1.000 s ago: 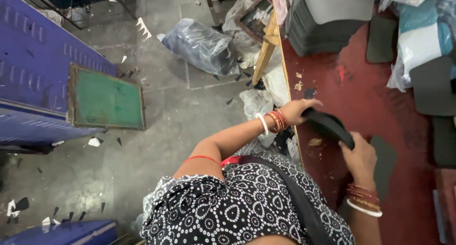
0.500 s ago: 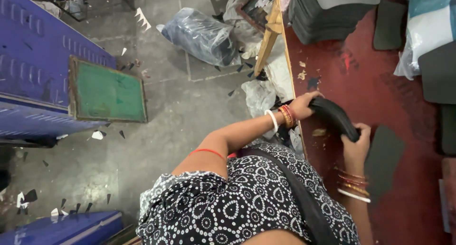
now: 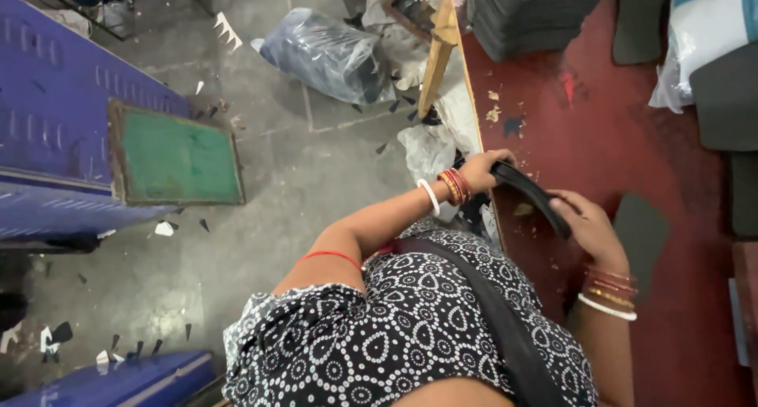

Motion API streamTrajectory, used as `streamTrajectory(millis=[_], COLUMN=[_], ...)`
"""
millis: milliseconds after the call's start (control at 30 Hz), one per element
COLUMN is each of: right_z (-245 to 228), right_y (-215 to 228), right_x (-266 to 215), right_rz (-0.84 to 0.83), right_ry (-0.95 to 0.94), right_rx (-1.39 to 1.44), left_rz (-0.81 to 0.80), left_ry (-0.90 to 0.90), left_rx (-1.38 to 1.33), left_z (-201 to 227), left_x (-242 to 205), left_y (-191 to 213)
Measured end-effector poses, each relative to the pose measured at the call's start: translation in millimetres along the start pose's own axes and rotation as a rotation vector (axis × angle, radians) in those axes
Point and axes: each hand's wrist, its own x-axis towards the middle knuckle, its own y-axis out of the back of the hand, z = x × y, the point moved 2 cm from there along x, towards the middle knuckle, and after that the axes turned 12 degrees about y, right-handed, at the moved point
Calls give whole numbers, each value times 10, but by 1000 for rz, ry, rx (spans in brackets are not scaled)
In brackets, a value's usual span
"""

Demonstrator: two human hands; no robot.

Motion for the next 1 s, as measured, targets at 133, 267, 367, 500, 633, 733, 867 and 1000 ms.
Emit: streamTrajectory(millis=[133, 267, 367, 500, 633, 733, 867, 1000], right_z=[97, 289, 270, 196, -110, -423, 298, 1130], right_y=[20, 99, 122, 350, 670, 572, 285, -187], right_x=[100, 129, 127, 121, -66, -234, -209, -121], right_rz=[-126, -134, -142, 214, 579, 716, 710, 440], right_ry=[-9, -122, -84, 57, 193, 415, 124, -274], right_rx=[-284, -167, -180, -860, -769, -336, 336, 412], left_rz=[-26, -44, -27, -91, -158, -68, 34, 42], left_ry=[1, -23, -78, -8, 136, 390, 622, 636], left_rx=[-16, -7, 10, 207, 166, -202, -785, -763], left_z=[5, 25, 256, 356, -480, -710, -803, -804], left_x=[18, 2, -68, -61, 75, 11, -113, -116], left_y=[30, 60, 159, 267, -26, -153, -331, -306])
